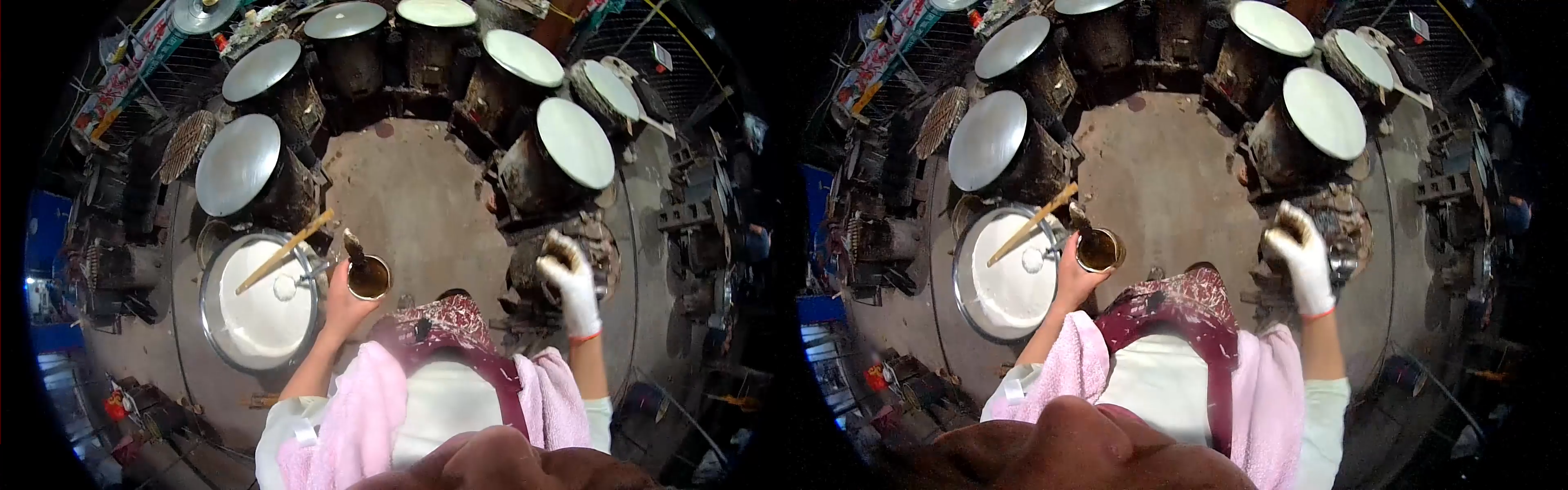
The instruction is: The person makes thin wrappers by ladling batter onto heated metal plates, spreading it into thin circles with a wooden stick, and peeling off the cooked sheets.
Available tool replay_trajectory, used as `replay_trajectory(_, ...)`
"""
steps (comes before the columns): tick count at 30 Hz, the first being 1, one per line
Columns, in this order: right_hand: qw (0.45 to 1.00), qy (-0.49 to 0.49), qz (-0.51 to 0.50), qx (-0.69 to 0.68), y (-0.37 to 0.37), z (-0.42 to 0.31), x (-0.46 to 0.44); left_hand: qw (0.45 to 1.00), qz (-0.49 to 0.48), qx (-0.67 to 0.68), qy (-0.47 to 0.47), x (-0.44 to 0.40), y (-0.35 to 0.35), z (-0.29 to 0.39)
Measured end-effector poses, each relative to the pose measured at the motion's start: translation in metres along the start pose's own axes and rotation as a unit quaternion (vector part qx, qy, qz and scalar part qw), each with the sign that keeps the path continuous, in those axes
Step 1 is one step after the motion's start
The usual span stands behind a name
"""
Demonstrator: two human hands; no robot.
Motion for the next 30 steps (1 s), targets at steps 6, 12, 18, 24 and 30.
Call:
replay_trajectory(6,0.958,0.255,0.056,-0.119,-0.006,0.149,-0.089,0.999,0.030,-0.031,-0.017,-0.146,0.027,0.039)
replay_trajectory(12,0.968,0.204,-0.012,-0.146,-0.004,0.165,-0.264,0.995,0.098,-0.008,-0.025,-0.287,0.058,0.090)
replay_trajectory(18,0.987,0.121,-0.017,-0.108,-0.015,0.099,-0.431,0.993,0.108,-0.008,-0.039,-0.422,0.072,0.168)
replay_trajectory(24,0.997,0.047,0.018,-0.056,-0.022,0.082,-0.540,0.996,0.076,-0.041,0.000,-0.599,0.093,0.206)
replay_trajectory(30,0.980,0.076,0.159,-0.088,-0.027,0.157,-0.603,0.994,-0.040,-0.047,0.086,-0.820,0.128,0.260)
Point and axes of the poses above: each hand's wrist, its own x-axis away from the middle knuckle, its own y-axis out of the palm, z = x × y, the point moved 4 cm from there along -x, towards the middle knuckle, and after that the axes turned 9 degrees about -y, right-handed, at the moved point
